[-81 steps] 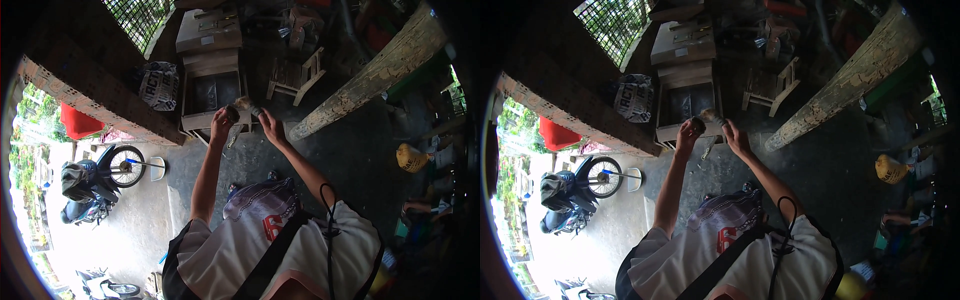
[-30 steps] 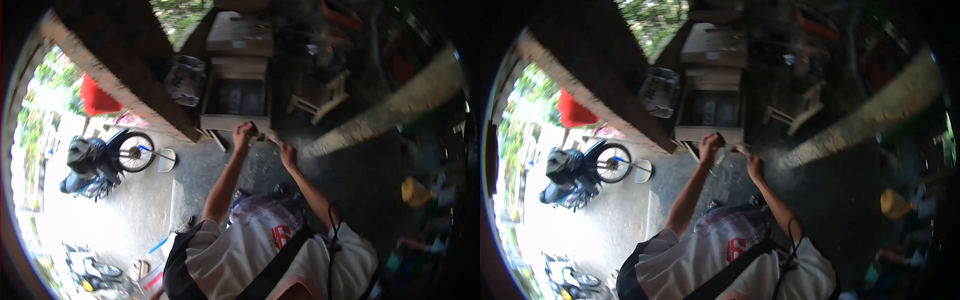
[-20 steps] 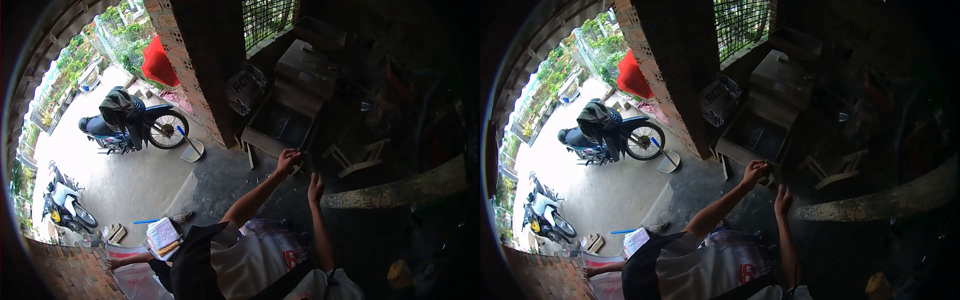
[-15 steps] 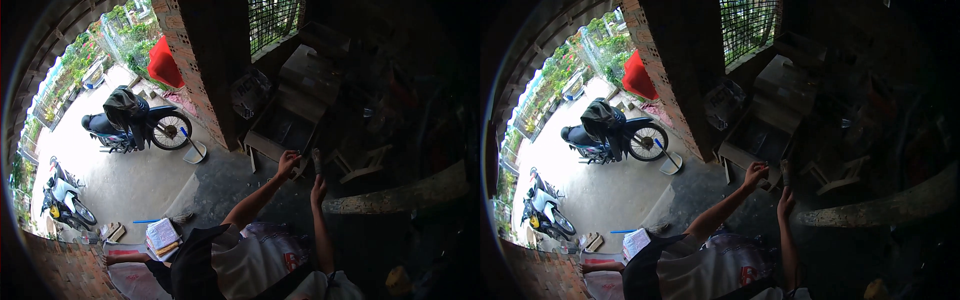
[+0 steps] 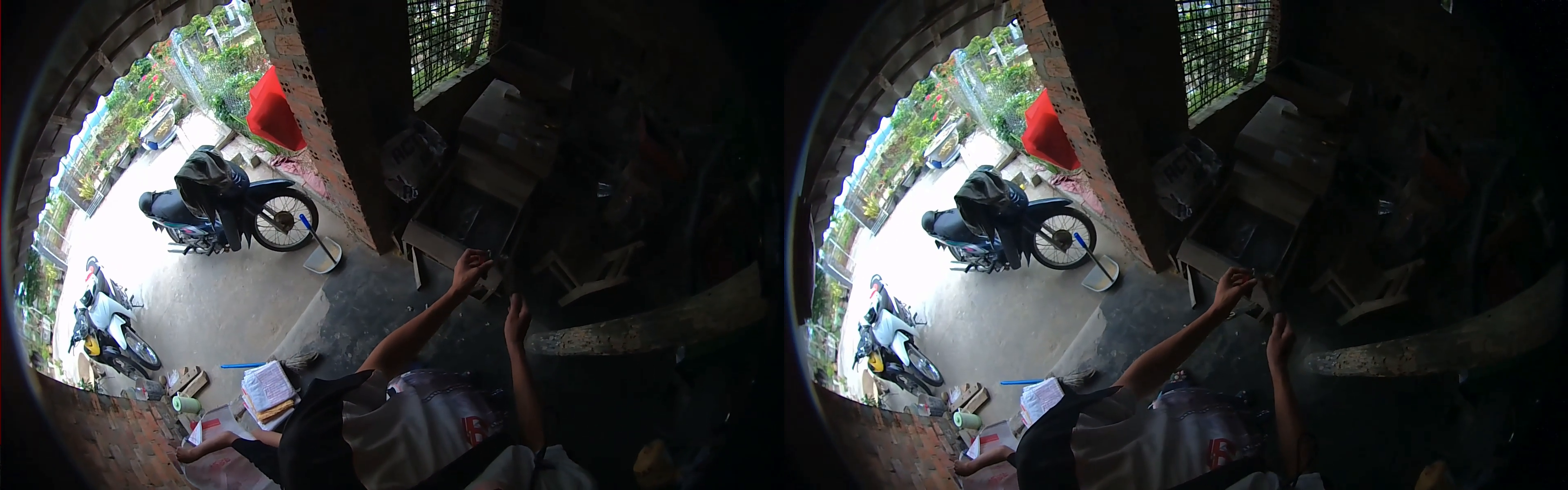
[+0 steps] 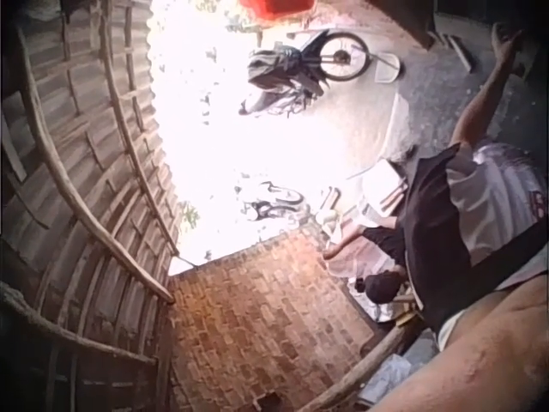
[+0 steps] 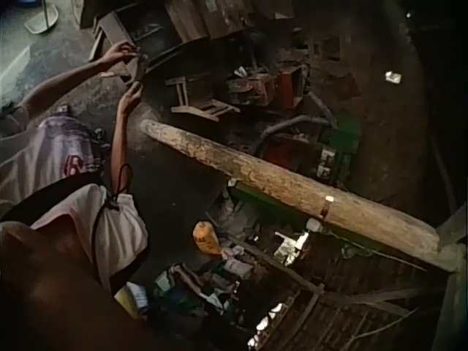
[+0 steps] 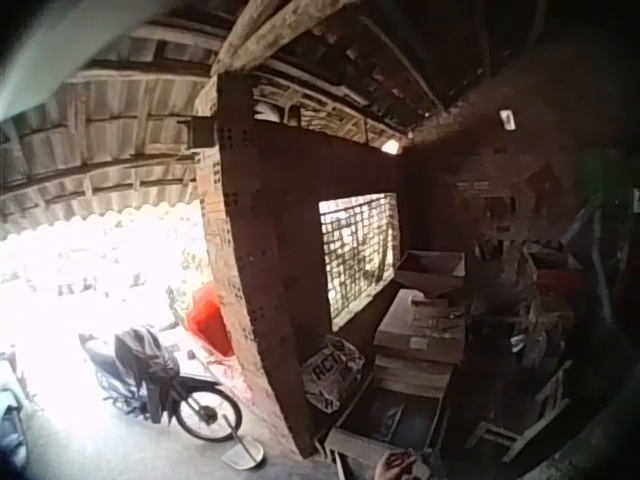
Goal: Repairing and adjusting a rice milling machine using a wrench.
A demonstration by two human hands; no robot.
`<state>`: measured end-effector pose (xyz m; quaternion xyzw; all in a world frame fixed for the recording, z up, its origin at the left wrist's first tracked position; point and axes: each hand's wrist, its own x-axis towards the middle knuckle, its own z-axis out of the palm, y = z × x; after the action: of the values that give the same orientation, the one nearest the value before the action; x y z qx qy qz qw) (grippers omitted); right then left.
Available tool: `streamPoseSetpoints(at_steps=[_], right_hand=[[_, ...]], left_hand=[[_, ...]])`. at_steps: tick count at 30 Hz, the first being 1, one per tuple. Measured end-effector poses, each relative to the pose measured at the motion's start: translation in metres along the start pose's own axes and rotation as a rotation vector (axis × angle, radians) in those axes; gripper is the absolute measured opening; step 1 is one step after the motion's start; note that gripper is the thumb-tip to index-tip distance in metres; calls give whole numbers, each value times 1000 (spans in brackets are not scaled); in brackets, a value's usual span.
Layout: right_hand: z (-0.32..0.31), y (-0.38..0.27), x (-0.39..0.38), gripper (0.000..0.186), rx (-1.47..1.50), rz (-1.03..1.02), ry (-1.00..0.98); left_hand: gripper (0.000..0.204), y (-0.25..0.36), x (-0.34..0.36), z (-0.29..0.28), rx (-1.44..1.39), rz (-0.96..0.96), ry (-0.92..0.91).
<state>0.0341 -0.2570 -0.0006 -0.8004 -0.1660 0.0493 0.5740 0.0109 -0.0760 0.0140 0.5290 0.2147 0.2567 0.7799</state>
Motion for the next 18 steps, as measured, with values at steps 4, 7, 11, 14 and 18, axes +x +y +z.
streamPoseSetpoints(at_steps=[4, 7, 11, 14, 18], right_hand=[[-11, -13, -1, 43, -81, 20, -121], [-14, 4, -2, 44, -165, -193, -80], [-14, -2, 0, 45, -234, 12, -82], [-12, -7, -3, 44, -324, -125, -206], [-9, 4, 4, 43, -504, 51, -168]], left_hand=[[42, -5, -1, -4, 15, -4, 4], [41, -3, -6, 3, 60, 4, -42], [41, 3, -6, -4, -83, -8, -25], [41, 3, -6, -4, -88, -11, -35], [41, -7, -5, -7, -56, -24, -26]])
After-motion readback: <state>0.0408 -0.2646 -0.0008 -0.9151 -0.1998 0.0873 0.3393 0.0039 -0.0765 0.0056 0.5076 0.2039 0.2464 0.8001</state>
